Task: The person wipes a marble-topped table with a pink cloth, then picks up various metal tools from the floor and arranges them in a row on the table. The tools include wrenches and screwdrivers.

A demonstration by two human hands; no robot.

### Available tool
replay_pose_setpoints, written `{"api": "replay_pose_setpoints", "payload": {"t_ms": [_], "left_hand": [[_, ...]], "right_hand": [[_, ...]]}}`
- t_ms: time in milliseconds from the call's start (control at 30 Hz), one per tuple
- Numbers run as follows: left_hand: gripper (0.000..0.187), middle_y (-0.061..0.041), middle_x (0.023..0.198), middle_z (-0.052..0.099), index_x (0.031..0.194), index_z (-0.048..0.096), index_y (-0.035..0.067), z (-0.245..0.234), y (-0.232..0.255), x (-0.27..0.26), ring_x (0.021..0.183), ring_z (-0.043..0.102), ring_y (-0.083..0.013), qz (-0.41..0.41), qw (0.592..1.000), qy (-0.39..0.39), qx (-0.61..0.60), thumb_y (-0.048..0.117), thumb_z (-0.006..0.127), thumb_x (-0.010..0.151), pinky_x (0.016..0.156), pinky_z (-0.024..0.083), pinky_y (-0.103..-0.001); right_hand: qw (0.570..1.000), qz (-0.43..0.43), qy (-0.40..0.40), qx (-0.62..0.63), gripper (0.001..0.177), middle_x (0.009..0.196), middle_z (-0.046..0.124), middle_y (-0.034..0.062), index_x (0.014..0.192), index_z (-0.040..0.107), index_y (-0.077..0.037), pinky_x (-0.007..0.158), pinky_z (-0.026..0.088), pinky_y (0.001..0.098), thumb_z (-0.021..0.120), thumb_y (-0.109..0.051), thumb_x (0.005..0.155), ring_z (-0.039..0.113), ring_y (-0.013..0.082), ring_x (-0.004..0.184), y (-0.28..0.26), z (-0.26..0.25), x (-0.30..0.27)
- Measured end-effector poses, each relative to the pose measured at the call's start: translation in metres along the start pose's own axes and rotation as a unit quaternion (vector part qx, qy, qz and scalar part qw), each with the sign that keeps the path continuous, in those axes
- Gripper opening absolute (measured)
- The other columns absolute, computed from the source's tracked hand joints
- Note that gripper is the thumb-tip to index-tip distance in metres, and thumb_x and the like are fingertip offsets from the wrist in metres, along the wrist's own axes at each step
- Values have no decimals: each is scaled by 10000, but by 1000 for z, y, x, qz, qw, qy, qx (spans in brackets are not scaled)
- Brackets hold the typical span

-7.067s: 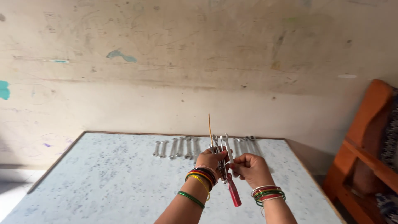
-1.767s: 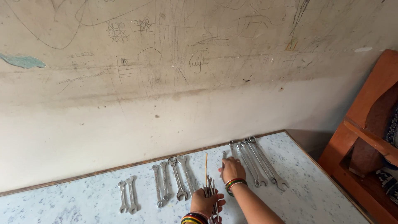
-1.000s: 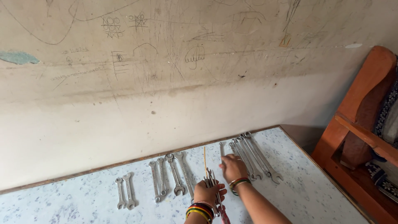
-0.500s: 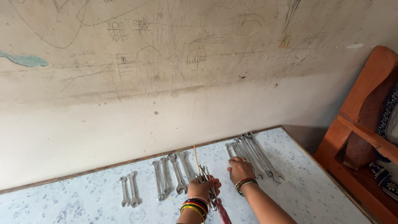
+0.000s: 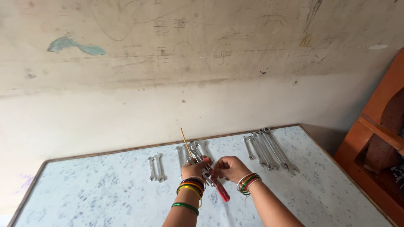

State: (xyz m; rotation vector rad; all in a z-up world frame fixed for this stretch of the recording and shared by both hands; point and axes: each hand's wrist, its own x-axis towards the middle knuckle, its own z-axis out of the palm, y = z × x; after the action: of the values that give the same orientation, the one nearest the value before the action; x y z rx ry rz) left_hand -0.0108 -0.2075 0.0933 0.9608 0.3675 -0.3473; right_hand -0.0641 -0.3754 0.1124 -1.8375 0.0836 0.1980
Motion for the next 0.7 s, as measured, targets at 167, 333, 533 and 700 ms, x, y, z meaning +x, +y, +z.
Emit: {"api": "replay_pose_setpoints", "payload": {"t_ms": [167,333,533,700], "left_hand": [[220,-202,876,761,1040,683,-114,-17,6,-12,773,735,-311,2,1000,14,-19,-40,766,851,623,601,-396],[260,-212,1059,728,1213,586,-72,-37,10,-26,907,729,-324,-48,990,-65,-117,41,613,981,716,630,-429],[255,-168,1185,718,1237,581,17,-64,36,-58,1032,722,-328,-65,987,-108,-100,40,480,1004,792,618,-512],[217,-160,1112,681,1208,591,3,-84,44,-53,920,688,-306,-46,988,-99,-113,29,540,999,737,604,-519]], "right_hand": [[999,-37,21,30,86,798,783,60,900,735,20,684,610,269,766,-37,844,742,123,714,-6,31,-5],[999,-27,19,14,111,784,755,33,933,757,1,619,553,245,742,-102,895,664,83,661,-4,38,-11],[997,17,25,74,169,714,659,-20,915,718,-31,546,485,238,772,-191,906,558,60,594,-17,47,-15],[999,-8,-34,35,138,731,680,-27,883,712,-53,530,442,218,786,-169,878,554,42,605,-30,76,-15]]}}
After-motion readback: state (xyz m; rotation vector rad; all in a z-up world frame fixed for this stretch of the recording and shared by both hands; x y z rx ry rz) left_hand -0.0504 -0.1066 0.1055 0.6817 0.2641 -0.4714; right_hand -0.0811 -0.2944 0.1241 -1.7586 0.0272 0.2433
